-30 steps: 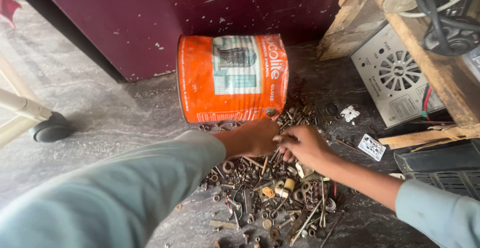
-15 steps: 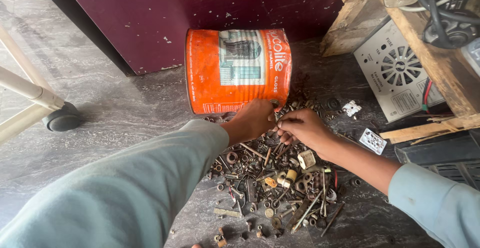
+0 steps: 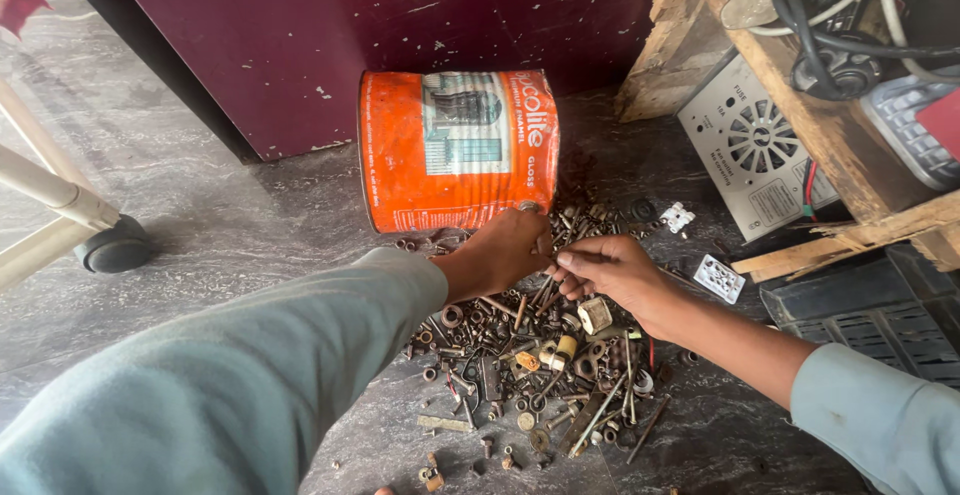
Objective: The person repairs the wiring inside a red machine, handling yellow wires and a terminal block inside the machine's open compartment. They use a red-handled screwdriver to work on components, pick small fasteners from a pile of screws and parts on the floor, and return to tighten and adjust the wiring.
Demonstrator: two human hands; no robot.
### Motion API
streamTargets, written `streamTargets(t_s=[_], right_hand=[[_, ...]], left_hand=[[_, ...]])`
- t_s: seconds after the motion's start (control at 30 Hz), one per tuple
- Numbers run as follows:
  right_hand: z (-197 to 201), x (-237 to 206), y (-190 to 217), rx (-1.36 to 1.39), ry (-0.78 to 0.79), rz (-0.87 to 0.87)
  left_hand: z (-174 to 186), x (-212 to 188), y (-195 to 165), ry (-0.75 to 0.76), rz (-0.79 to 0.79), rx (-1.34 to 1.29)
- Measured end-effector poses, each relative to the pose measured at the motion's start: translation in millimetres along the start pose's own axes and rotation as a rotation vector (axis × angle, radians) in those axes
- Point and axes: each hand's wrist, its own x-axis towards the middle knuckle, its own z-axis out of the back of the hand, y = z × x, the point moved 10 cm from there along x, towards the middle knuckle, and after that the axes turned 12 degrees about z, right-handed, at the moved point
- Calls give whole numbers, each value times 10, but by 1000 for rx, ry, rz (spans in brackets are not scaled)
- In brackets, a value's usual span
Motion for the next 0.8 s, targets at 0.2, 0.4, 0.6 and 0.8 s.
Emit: streamTargets(t_s=[0.2, 0.4, 0.6, 0.8], right_hand=[[73, -23, -31, -27, -1, -2], [241, -75, -34, 66, -78, -41], [301, -143, 27, 76, -144, -53], [320, -139, 123, 67, -188, 8]], left_hand=[[-63, 6, -119, 41, -57, -6], [5, 67, -241, 39, -80, -97], [-66, 171, -208, 67, 13, -209], [-188, 402, -31, 140, 102, -341]])
